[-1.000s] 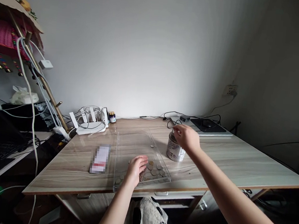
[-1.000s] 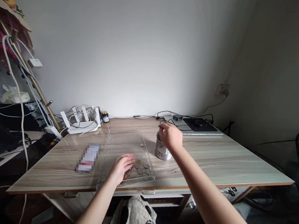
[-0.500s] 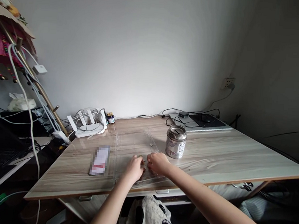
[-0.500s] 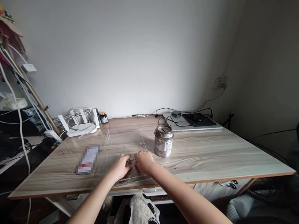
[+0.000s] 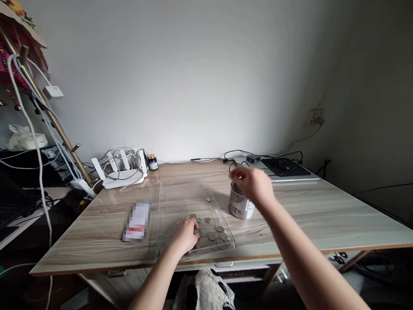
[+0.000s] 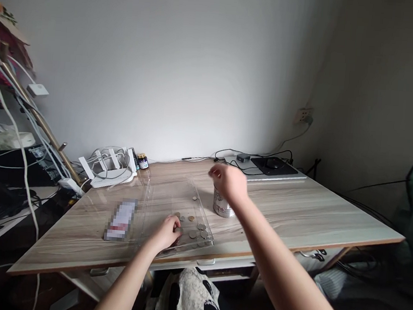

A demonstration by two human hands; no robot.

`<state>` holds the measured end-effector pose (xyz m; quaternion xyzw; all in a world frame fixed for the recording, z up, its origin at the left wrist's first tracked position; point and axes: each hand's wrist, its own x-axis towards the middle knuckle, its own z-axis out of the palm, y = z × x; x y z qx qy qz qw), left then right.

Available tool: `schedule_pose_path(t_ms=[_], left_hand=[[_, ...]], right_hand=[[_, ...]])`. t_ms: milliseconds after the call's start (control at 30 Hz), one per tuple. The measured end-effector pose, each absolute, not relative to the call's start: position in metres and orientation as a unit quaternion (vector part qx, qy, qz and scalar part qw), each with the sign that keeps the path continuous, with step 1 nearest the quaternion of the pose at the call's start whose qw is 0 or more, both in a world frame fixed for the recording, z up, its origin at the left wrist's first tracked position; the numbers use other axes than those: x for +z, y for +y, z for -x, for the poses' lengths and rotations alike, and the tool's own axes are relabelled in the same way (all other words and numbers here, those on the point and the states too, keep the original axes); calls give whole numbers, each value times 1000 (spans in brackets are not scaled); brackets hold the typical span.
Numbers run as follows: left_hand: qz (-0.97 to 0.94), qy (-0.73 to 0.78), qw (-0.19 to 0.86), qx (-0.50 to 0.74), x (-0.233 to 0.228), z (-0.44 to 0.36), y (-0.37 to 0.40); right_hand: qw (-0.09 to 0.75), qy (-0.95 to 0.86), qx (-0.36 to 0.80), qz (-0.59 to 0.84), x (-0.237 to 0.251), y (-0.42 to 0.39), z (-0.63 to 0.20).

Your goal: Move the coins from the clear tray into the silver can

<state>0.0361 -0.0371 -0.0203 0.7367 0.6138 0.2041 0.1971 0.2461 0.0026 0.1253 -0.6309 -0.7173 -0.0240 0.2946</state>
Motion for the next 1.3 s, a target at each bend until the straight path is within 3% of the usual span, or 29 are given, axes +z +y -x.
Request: schedule_pose_path(t_ms=[233,300,400,467,600,667,867,1000,1133,1200,1300], left_hand=[[-710,603,216,293,-21,-39,-37],[-679,586,266,354,-19,-41,-36],[-574,552,410,445,-9,-40,-34],[-485,522,496,496,-1,-39,-36],[-377,439,570,583,9,-41,-45],[-336,403,608,596,9,-44,-50],[-122,374,676,623,1,-43,-48],[-90,347,692,627,0,-37,-45],[-103,341,697,622,-1,-36,-47],[-107,337,707,613,-2,-37,-47],[-113,327,727,594,-3,-37,-47]], right_hand=[[175,-669,-47,721,129,39,-285],[189,-666,-54,720,124,36,-281],[284,-691,-91,658,112,14,-258],[318,-748,-41,582,95,-6,-232],[294,-833,169,436,48,-36,-181],[324,-824,183,428,37,-39,-170],[413,-738,16,533,84,-3,-217],[316,-663,-41,677,117,36,-268],[234,-668,-37,706,117,52,-291],[234,-672,-49,701,114,48,-289],[300,-688,-118,650,108,29,-267]])
